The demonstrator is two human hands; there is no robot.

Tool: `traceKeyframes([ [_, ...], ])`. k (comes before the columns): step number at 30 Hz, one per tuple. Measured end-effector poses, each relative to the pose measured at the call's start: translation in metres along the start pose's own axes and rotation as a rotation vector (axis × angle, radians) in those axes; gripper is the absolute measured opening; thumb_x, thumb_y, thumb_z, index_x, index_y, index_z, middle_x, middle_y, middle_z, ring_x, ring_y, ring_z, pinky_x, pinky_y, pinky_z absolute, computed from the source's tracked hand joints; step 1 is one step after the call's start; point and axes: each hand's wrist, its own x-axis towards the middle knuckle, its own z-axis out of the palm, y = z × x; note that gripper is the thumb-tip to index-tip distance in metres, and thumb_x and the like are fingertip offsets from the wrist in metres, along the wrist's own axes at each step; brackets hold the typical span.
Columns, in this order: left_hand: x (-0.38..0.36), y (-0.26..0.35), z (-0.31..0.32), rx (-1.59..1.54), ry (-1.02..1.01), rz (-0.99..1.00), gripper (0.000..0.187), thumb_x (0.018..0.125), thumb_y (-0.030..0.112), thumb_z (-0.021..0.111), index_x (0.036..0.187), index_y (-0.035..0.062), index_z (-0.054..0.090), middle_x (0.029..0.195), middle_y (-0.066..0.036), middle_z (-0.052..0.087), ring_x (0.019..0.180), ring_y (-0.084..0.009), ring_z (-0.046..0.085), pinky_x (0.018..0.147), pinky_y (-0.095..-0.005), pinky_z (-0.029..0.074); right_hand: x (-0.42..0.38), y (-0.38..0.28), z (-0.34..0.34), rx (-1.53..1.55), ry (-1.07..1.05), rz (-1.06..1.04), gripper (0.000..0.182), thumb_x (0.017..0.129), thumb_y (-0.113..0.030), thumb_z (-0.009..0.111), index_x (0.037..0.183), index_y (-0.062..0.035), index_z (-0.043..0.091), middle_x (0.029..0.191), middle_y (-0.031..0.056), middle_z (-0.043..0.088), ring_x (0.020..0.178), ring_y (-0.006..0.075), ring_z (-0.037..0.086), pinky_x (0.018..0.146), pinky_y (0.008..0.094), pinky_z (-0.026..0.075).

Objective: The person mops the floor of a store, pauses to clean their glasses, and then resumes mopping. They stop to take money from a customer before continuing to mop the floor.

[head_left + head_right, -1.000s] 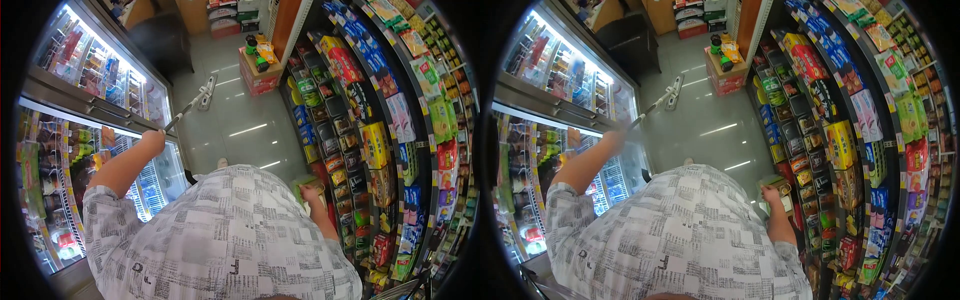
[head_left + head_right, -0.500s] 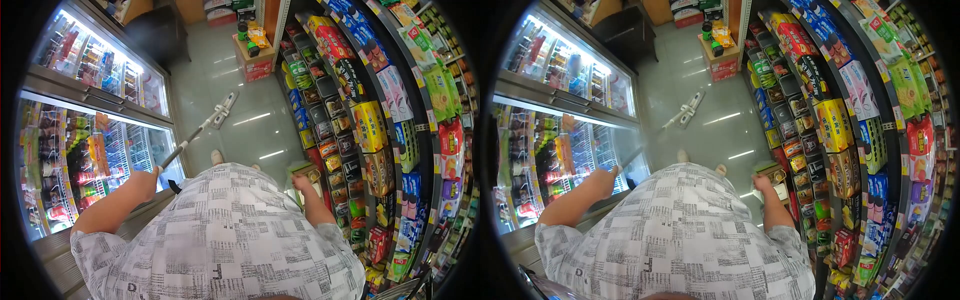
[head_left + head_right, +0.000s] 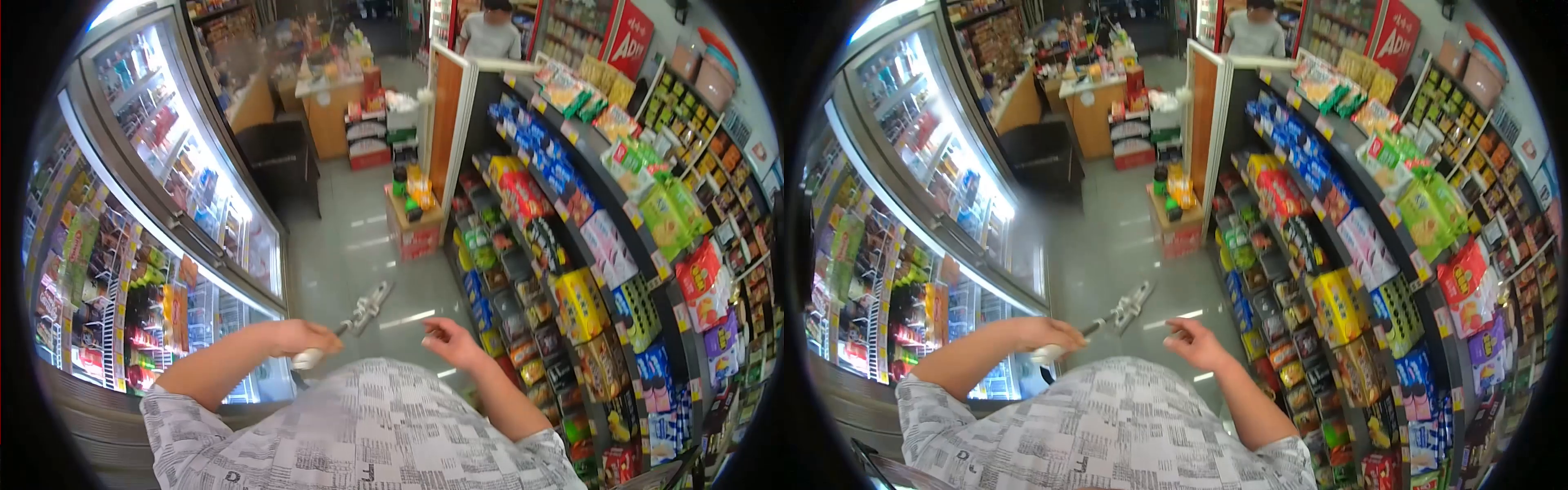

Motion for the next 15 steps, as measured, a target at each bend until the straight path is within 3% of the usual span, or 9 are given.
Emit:
traceKeyframes([
  [1,0.009,0.011,0.006,-0.211,-0.041,0.026,0.047,0.093,0.046,0.069,0.126,0.0139,0.070,0.111,-0.006,0.067,0.091,-0.0155,0.065,0.075,-0.0322,0.055,-0.002,-0.051,0.006,-0.060,-0.032,-0.159,0.056,0.088,-0.020,0.080,0.137,-0.0030,0.058,0.122,0.0093,0.062,0.103,0.0181,0.062,0.092,0.0326,0.051],
  [3,0.014,0.048,0.019,-0.165,0.029,0.072,0.045,0.098,0.049,0.062,0.124,0.0124,0.069,0.101,-0.003,0.064,0.081,-0.0120,0.061,0.065,-0.0299,0.052,-0.004,-0.144,0.021,-0.156,-0.076,-0.424,0.066,0.085,-0.021,0.081,0.144,-0.0078,0.054,0.135,0.0146,0.056,0.119,0.0273,0.058,0.099,0.0387,0.049],
  [6,0.040,0.058,0.021,-0.249,-0.014,0.183,0.049,0.102,0.048,0.055,0.132,0.0105,0.063,0.096,-0.003,0.064,0.079,-0.0130,0.059,0.066,-0.0303,0.052,0.002,-0.199,0.051,-0.348,0.005,-0.690,0.062,0.087,-0.019,0.076,0.142,-0.0007,0.053,0.133,0.0170,0.059,0.119,0.0324,0.059,0.104,0.0416,0.045],
  [9,0.053,0.052,0.014,-0.236,-0.111,0.268,0.048,0.104,0.044,0.054,0.136,0.0098,0.060,0.095,-0.002,0.063,0.078,-0.0123,0.058,0.066,-0.0297,0.051,0.016,-0.197,0.072,-0.290,-0.049,-0.671,0.042,0.091,-0.016,0.070,0.128,0.0009,0.061,0.126,0.0192,0.063,0.117,0.0340,0.061,0.101,0.0420,0.047],
  [11,0.054,0.043,-0.002,-0.125,-0.171,0.365,0.045,0.104,0.041,0.056,0.136,0.0087,0.060,0.095,0.000,0.064,0.076,-0.0113,0.058,0.066,-0.0286,0.052,0.031,-0.186,0.081,-0.264,-0.081,-0.647,0.028,0.092,-0.012,0.067,0.117,-0.0001,0.065,0.117,0.0168,0.066,0.107,0.0344,0.064,0.096,0.0425,0.050],
  [14,-0.008,0.073,-0.057,0.294,0.113,0.620,0.046,0.102,0.028,0.063,0.141,0.0053,0.057,0.101,-0.004,0.063,0.084,-0.0129,0.057,0.075,-0.0301,0.052,0.045,-0.197,0.105,-0.198,-0.052,-0.566,0.012,0.094,-0.006,0.062,0.102,0.0006,0.066,0.104,0.0147,0.069,0.096,0.0333,0.066,0.091,0.0420,0.052],
  [15,-0.024,0.078,-0.083,0.175,-0.021,0.814,0.044,0.101,0.022,0.063,0.141,0.0028,0.057,0.103,-0.007,0.064,0.089,-0.0142,0.059,0.080,-0.0313,0.052,0.052,-0.204,0.111,-0.180,-0.034,-0.535,0.009,0.094,-0.004,0.060,0.097,0.0012,0.066,0.100,0.0142,0.070,0.093,0.0327,0.067,0.090,0.0416,0.052],
])
